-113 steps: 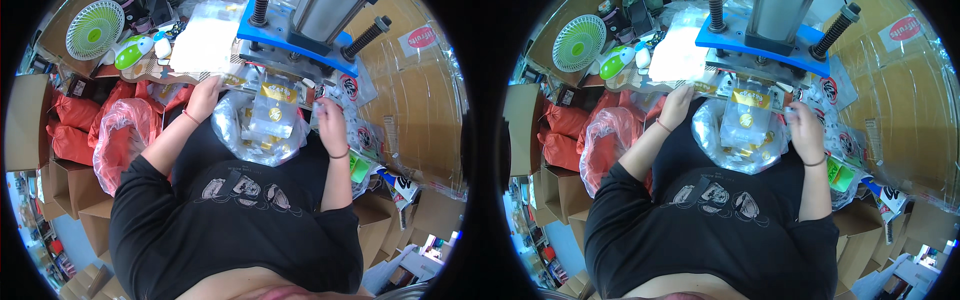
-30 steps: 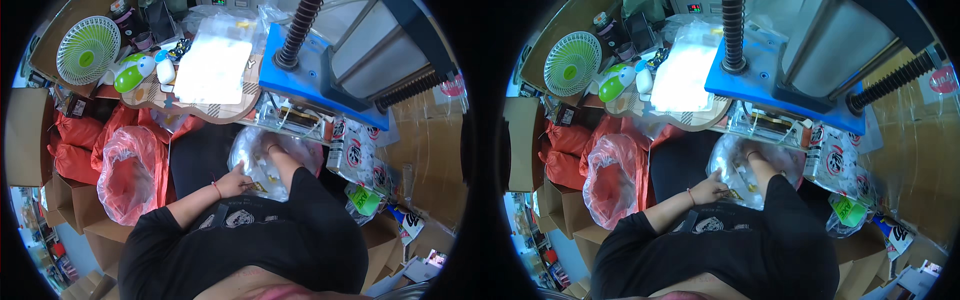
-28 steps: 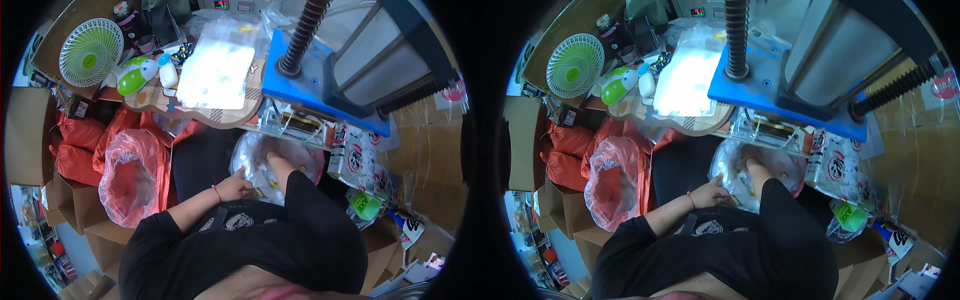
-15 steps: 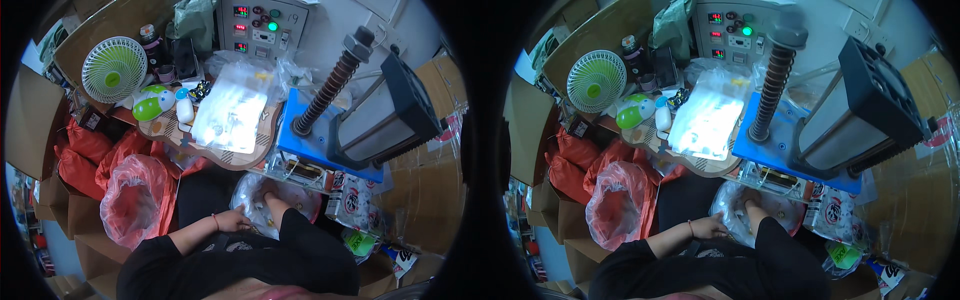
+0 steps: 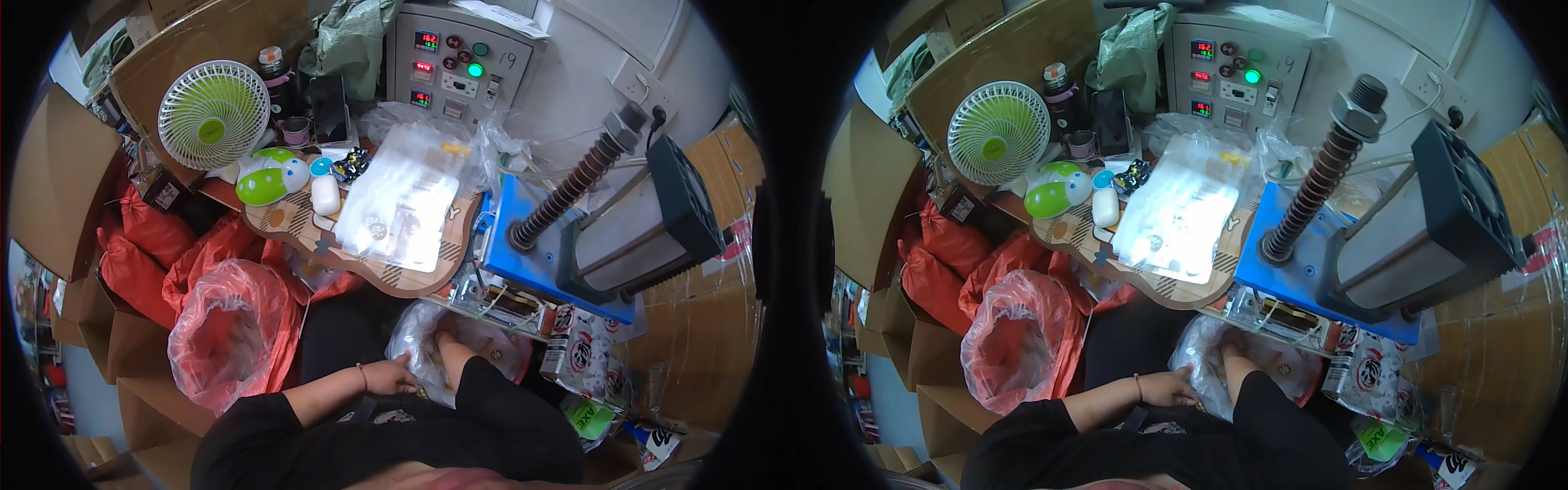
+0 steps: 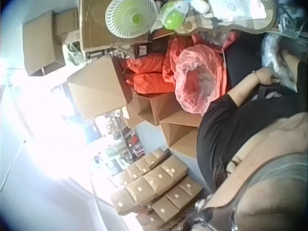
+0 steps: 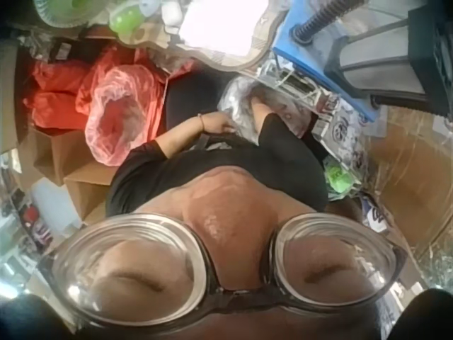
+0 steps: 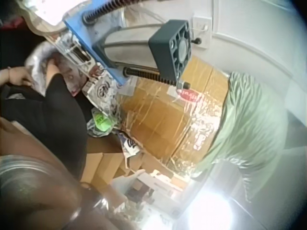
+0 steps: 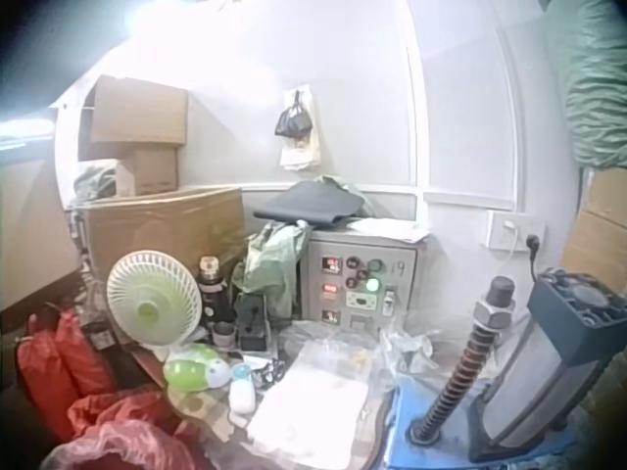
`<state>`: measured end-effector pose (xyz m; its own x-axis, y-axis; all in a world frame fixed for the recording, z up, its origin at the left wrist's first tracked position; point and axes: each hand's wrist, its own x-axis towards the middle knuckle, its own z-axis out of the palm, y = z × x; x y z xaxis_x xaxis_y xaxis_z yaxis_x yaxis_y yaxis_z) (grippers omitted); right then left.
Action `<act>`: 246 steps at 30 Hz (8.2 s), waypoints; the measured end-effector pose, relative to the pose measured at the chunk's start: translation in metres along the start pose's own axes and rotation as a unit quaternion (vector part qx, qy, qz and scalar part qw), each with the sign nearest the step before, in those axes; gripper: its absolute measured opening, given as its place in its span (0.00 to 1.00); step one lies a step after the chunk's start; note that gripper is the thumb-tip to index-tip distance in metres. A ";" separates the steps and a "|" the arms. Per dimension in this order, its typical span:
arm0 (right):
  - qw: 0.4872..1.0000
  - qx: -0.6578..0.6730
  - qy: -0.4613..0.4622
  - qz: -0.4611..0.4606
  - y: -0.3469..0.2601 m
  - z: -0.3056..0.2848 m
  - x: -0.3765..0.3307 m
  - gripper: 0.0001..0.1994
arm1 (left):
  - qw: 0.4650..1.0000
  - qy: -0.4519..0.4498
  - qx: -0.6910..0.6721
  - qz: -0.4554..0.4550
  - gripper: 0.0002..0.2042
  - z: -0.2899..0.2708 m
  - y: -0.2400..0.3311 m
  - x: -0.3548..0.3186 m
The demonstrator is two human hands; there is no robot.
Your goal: Sealing small items into plastic bags using a heat sealer machine.
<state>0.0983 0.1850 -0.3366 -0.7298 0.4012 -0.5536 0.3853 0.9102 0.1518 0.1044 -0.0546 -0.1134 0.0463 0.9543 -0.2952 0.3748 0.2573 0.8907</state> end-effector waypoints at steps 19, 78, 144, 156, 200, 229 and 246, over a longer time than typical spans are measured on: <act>0.950 0.303 0.060 0.041 0.015 0.068 0.007 0.18 | 0.999 0.024 0.032 0.036 0.13 0.003 -0.023 0.005; 0.967 0.132 0.201 0.080 0.271 -0.232 -0.379 0.15 | 0.853 0.072 -0.518 -0.007 0.15 -0.056 0.175 0.069; 0.896 0.282 0.339 -0.052 0.272 -0.224 -0.351 0.14 | 0.753 0.484 0.443 0.050 0.28 -0.144 0.101 -0.006; 0.773 0.431 0.385 -0.261 0.166 -0.279 -0.348 0.12 | 0.943 0.316 -0.100 0.011 0.09 -0.072 0.146 0.024; 0.748 0.468 0.389 -0.266 0.151 -0.274 -0.339 0.10 | 0.931 0.348 -0.110 0.026 0.11 -0.078 0.143 0.021; 0.906 0.019 0.422 0.007 0.260 -0.210 -0.313 0.17 | 0.844 0.128 -0.520 -0.010 0.15 -0.081 0.162 0.081; 0.826 0.376 0.414 -0.063 0.224 -0.241 -0.348 0.08 | 0.854 0.430 0.293 0.008 0.14 -0.118 0.090 -0.006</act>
<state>0.3019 0.2739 0.0876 -0.8075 0.5239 0.2709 0.2912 0.7535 -0.5894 0.0290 -0.0194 0.0092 -0.5461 0.7811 0.3028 0.7918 0.3632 0.4911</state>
